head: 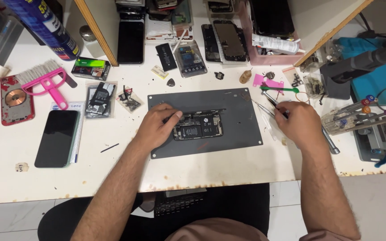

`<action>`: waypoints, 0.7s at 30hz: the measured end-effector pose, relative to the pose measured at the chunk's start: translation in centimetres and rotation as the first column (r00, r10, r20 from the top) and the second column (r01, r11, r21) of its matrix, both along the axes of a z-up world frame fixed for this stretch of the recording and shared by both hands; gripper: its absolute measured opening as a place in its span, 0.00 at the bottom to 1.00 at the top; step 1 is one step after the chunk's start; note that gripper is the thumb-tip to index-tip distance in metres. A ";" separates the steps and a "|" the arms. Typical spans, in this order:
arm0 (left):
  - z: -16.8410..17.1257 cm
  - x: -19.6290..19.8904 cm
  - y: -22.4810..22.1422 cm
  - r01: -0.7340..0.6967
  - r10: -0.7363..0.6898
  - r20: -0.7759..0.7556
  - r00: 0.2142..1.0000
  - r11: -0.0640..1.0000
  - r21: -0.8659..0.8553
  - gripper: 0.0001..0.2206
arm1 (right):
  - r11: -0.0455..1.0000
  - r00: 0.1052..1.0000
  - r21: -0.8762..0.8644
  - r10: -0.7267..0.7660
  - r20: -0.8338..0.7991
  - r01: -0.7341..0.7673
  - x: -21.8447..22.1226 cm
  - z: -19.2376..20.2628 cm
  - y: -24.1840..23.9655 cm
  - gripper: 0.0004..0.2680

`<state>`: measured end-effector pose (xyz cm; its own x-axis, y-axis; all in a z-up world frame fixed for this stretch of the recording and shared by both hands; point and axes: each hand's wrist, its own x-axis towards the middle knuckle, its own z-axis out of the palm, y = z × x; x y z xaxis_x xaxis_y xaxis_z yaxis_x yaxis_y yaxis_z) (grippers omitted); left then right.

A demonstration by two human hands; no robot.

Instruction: Cleaning the exterior of a smartphone with a brush and then manipulating internal components using a precision tool on a repair mat.

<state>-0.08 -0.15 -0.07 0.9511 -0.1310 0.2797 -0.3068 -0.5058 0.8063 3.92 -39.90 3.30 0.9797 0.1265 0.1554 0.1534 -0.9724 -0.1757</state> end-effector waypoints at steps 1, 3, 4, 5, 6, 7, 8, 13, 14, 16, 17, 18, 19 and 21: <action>-0.1 0.0 -0.1 0.002 -0.002 -0.002 1.000 1.000 -0.002 0.18 | 1.000 1.000 -0.002 -0.002 -0.002 0.002 -0.5 0.7 0.4 0.09; -0.2 0.0 0.0 -0.003 0.003 -0.014 1.000 1.000 0.009 0.18 | 0.998 0.994 -0.051 -0.046 -0.094 0.042 -1.3 2.1 1.4 0.10; -0.2 0.0 -0.1 -0.004 0.004 -0.016 1.000 1.000 0.009 0.18 | 0.998 0.994 -0.052 -0.046 -0.095 0.041 -0.9 1.7 0.9 0.10; -0.2 0.0 -0.1 -0.010 0.010 -0.010 1.000 1.000 0.002 0.18 | 0.997 0.995 -0.055 -0.065 -0.075 0.061 -0.6 1.4 0.3 0.10; -0.1 0.0 -0.2 -0.017 0.017 -0.003 1.000 1.000 -0.004 0.18 | 0.995 0.995 -0.057 -0.084 -0.053 0.081 -0.2 1.0 -0.2 0.10; -0.1 0.0 -0.1 -0.017 0.017 -0.002 1.000 1.000 -0.004 0.18 | 0.995 0.995 -0.057 -0.083 -0.053 0.080 0.4 -0.1 -1.2 0.10; -0.1 0.0 0.0 -0.009 0.009 -0.013 1.000 1.000 -0.003 0.18 | 0.992 0.994 -0.077 -0.103 -0.022 0.101 1.0 -1.2 -2.3 0.10; -0.6 0.2 0.0 -0.005 0.005 -0.024 1.000 1.000 0.005 0.18 | 0.991 0.994 -0.079 -0.111 0.017 0.112 1.7 -1.0 -2.8 0.10; -0.6 0.1 0.0 -0.009 0.009 -0.017 1.000 1.000 -0.002 0.18 | 0.994 0.995 -0.062 -0.095 -0.014 0.094 1.5 -0.5 -2.4 0.10; -0.5 0.1 0.0 -0.019 0.019 -0.010 1.000 1.000 -0.009 0.17 | 0.996 0.996 -0.046 -0.073 -0.044 0.071 1.5 -0.4 -2.0 0.11; -0.5 0.1 0.0 -0.021 0.021 -0.017 1.000 1.000 -0.007 0.18 | 0.997 0.996 -0.042 -0.071 -0.048 0.069 1.7 -0.7 -2.0 0.11; -0.5 0.1 -0.1 -0.019 0.019 -0.025 0.999 1.000 -0.006 0.18 | 0.997 0.996 -0.039 -0.074 -0.054 0.072 1.7 -1.1 -2.2 0.11; -0.5 0.1 -0.1 -0.020 0.020 -0.027 0.999 1.000 -0.008 0.18 | 0.997 0.996 -0.041 -0.074 -0.055 0.071 2.0 -1.5 -2.6 0.11; -0.4 0.1 -0.1 -0.010 0.010 0.003 1.000 0.999 -0.034 0.17 | 0.996 0.997 -0.065 -0.065 -0.032 0.063 2.6 -2.5 -3.7 0.10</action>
<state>0.02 -0.26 -0.44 0.9516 -0.1116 0.2864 -0.3039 -0.4812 0.8223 6.55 -43.57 0.82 0.9908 0.0718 0.1151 0.0852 -0.9895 -0.1168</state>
